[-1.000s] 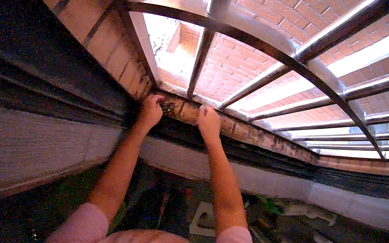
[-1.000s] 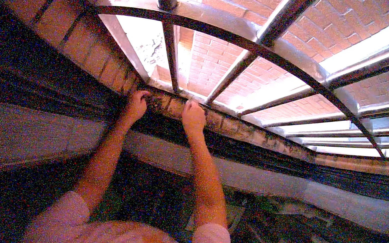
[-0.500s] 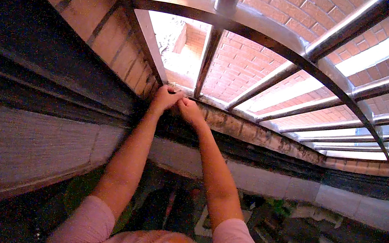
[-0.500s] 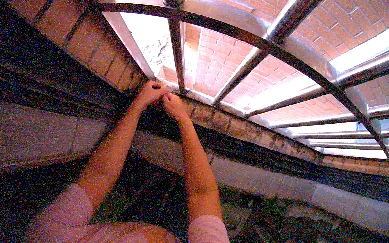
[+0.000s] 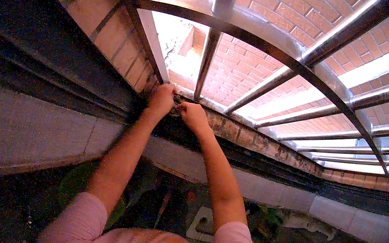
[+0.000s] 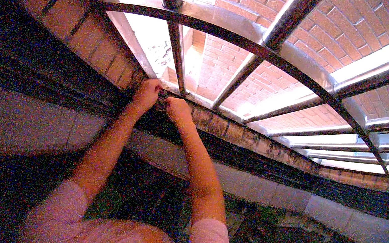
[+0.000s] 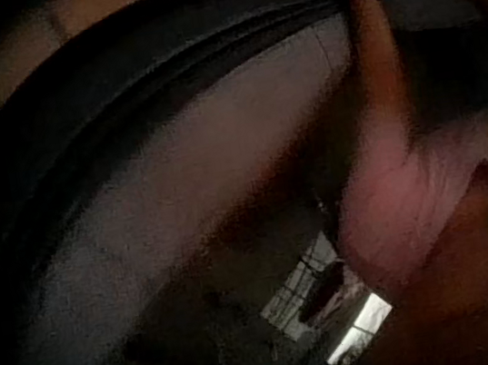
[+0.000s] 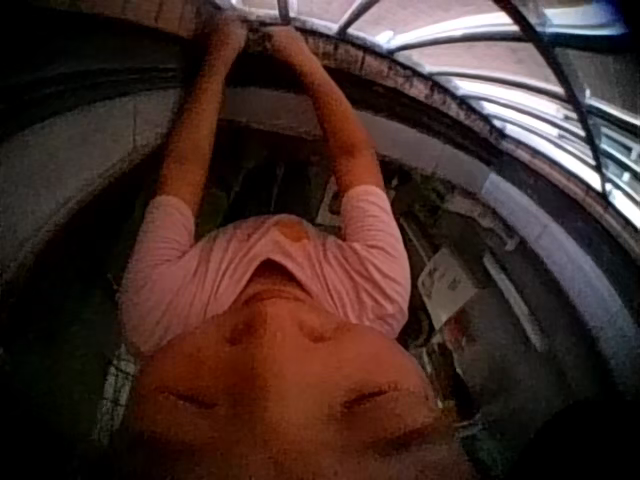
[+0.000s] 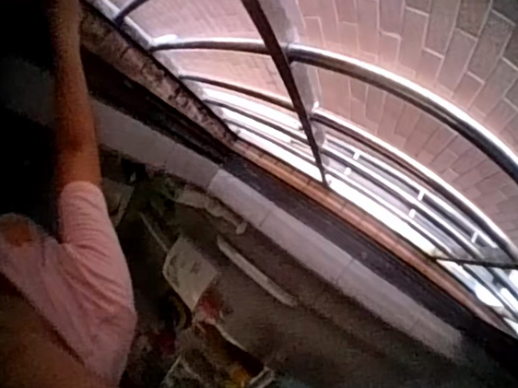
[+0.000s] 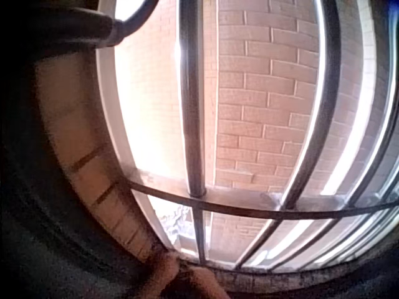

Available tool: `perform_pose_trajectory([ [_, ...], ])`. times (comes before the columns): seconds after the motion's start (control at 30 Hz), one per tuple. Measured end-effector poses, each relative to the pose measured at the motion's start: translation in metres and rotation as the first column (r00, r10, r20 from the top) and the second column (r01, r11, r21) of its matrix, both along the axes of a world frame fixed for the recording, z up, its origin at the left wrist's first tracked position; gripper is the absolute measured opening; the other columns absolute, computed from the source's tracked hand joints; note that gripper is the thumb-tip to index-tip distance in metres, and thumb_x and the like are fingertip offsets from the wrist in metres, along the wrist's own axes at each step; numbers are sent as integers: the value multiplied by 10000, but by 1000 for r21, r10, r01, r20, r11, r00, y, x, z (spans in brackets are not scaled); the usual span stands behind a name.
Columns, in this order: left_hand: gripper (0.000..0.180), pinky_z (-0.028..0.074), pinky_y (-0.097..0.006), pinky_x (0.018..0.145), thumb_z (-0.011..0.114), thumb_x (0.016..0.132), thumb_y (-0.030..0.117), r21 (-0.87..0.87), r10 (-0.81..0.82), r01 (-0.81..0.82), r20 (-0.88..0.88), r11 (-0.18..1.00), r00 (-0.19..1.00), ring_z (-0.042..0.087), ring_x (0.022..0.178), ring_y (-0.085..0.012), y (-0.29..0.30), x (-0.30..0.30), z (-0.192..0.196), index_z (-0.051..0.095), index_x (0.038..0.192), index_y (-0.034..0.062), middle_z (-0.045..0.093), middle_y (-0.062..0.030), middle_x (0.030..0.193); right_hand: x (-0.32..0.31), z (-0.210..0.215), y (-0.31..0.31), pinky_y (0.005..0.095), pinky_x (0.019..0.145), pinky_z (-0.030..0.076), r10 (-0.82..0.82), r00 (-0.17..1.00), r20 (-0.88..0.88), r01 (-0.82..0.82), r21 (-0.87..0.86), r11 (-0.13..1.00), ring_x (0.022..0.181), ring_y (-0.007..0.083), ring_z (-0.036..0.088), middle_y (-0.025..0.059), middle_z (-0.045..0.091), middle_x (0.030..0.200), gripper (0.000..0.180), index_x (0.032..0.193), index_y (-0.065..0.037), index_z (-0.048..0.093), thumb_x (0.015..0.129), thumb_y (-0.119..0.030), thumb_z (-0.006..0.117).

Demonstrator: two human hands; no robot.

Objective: The person uses a small tool to scrape debris and dirt from the upper window frame and sill. They work along the length of the frame, removing material by hand and with the tool.

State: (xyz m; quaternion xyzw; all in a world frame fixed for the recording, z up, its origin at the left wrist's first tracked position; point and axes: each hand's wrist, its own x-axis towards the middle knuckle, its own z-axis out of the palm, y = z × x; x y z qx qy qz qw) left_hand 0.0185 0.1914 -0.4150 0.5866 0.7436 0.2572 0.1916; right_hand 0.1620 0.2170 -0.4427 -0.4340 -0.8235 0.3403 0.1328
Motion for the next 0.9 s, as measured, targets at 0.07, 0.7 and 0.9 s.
perform_pose_trajectory([
  [0.07,142,458,-411,680,532,661,24,-175,-84,85,13,981,996,567,756,-377,0,-2,-2,608,775,-12,579,-237,808,-2,9,-2,395,675,467,-51,994,92,49,29,998,739,322,580,161,602,766,158,861,-99,617,730,-139,539],
  [0.7,289,423,-417,833,552,664,31,-451,-172,105,-109,886,979,511,967,-369,9,-26,-42,588,951,29,514,-250,1039,-17,-3,8,413,717,461,98,981,170,-99,-6,995,867,359,544,214,497,937,489,1107,-104,469,683,-259,658],
  [0.9,252,421,-415,835,539,681,44,-515,-173,67,-161,855,972,515,959,-368,12,-23,-32,585,926,10,519,-249,1019,-22,0,11,417,725,462,111,928,354,-98,-55,994,876,354,545,192,500,957,488,1129,-132,448,696,-247,641],
])
